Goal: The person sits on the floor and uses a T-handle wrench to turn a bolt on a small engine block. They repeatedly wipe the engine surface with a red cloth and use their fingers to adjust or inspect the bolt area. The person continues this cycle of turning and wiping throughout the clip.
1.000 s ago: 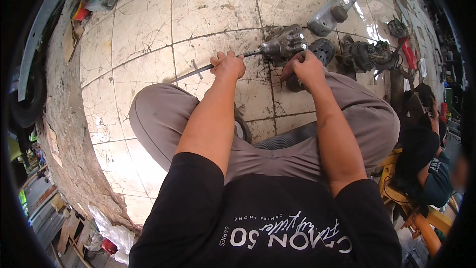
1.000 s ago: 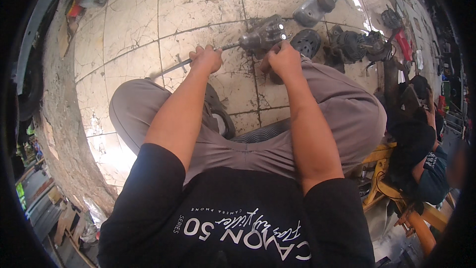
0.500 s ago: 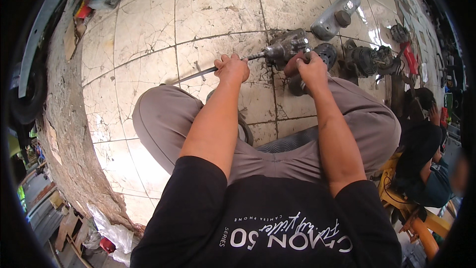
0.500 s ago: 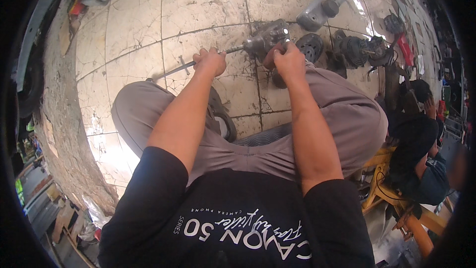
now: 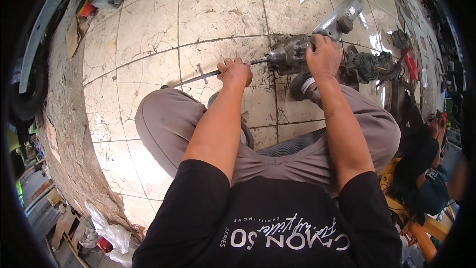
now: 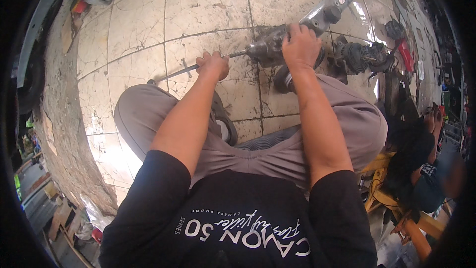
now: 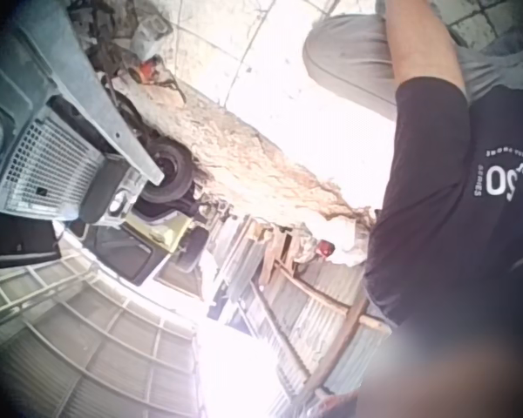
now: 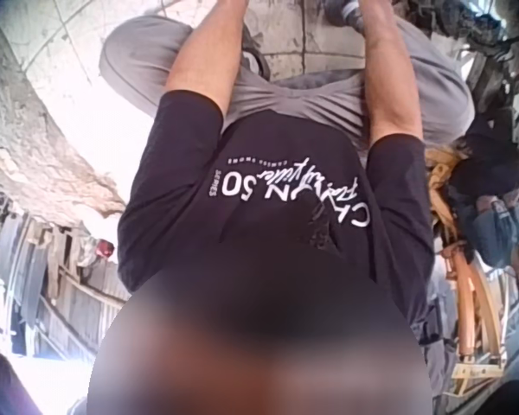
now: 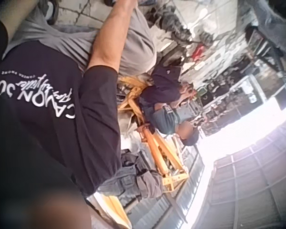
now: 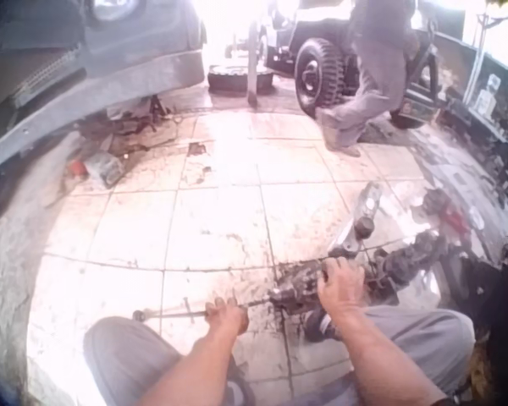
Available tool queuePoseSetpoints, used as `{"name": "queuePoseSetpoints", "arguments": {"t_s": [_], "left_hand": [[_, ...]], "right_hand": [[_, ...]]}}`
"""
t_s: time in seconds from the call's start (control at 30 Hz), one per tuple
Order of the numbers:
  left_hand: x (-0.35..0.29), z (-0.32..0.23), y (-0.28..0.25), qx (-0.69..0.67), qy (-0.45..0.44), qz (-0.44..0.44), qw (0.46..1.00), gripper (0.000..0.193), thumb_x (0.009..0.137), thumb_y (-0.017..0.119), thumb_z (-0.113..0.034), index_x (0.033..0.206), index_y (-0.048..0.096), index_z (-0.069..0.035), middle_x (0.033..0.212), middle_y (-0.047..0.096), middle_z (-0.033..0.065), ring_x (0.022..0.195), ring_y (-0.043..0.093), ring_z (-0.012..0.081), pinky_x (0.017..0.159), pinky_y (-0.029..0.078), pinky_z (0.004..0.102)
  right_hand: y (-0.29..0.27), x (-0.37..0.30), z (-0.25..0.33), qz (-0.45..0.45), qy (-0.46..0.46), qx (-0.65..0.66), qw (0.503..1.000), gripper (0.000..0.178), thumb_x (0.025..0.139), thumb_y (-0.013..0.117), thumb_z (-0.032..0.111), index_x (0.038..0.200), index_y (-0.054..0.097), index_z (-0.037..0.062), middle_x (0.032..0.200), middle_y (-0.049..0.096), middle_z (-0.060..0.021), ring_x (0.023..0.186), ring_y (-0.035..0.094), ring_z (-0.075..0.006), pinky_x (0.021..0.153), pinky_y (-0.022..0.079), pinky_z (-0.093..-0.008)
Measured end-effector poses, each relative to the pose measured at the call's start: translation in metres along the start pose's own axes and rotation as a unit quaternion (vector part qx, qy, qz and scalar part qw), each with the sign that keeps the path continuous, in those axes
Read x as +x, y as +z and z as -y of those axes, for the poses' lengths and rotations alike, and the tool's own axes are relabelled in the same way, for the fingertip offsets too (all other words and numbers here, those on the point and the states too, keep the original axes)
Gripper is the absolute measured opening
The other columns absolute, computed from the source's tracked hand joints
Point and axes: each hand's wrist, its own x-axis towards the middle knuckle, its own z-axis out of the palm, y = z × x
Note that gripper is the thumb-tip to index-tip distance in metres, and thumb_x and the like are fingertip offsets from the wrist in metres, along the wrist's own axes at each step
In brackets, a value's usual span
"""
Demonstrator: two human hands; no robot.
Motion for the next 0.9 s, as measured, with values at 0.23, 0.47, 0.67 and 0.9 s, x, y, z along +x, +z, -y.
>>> {"name": "queuePoseSetpoints", "arguments": {"t_s": [0.23,0.47,0.67,0.9], "left_hand": [[0.001,-0.002,-0.003,0.000,0.003,-0.007,1.000,0.052,0.100,0.040,-0.043,0.140,0.045,-0.010,0.146,0.033,0.0192,0.132,0.032,0.0422,0.106,0.037,0.0532],[0.002,0.000,0.002,0.005,0.032,-0.045,0.998,0.051,0.100,0.042,-0.043,0.136,0.048,-0.008,0.143,0.036,0.0191,0.129,0.035,0.0420,0.103,0.039,0.0533],[0.004,0.001,0.008,0.000,0.022,-0.049,0.999,0.050,0.100,0.042,-0.044,0.135,0.050,-0.008,0.139,0.040,0.0178,0.126,0.037,0.0401,0.101,0.041,0.0525],[0.002,0.003,0.006,0.008,0.024,-0.045,0.999,0.050,0.100,0.042,-0.045,0.134,0.049,-0.009,0.138,0.040,0.0174,0.125,0.037,0.0400,0.101,0.040,0.0527]], "right_hand": [[-0.036,0.042,0.004,-0.063,-0.031,-0.017,0.997,0.019,0.079,0.067,0.025,0.097,0.068,0.0188,0.096,0.067,-0.0034,0.099,0.058,-0.0286,0.087,0.039,-0.0452],[0.013,0.010,-0.012,0.198,0.009,0.042,0.979,0.032,0.082,0.067,0.026,0.110,0.067,0.0105,0.110,0.063,-0.0144,0.105,0.061,-0.0349,0.086,0.051,-0.0452],[0.035,-0.009,-0.037,0.179,-0.065,0.102,0.976,0.042,0.081,0.068,0.028,0.119,0.065,0.0119,0.124,0.056,-0.0142,0.110,0.059,-0.0378,0.090,0.050,-0.0446],[0.004,-0.001,-0.016,0.259,-0.018,-0.013,0.966,0.035,0.079,0.068,0.028,0.111,0.068,0.0138,0.126,0.058,-0.0148,0.111,0.058,-0.0377,0.091,0.049,-0.0427]]}}
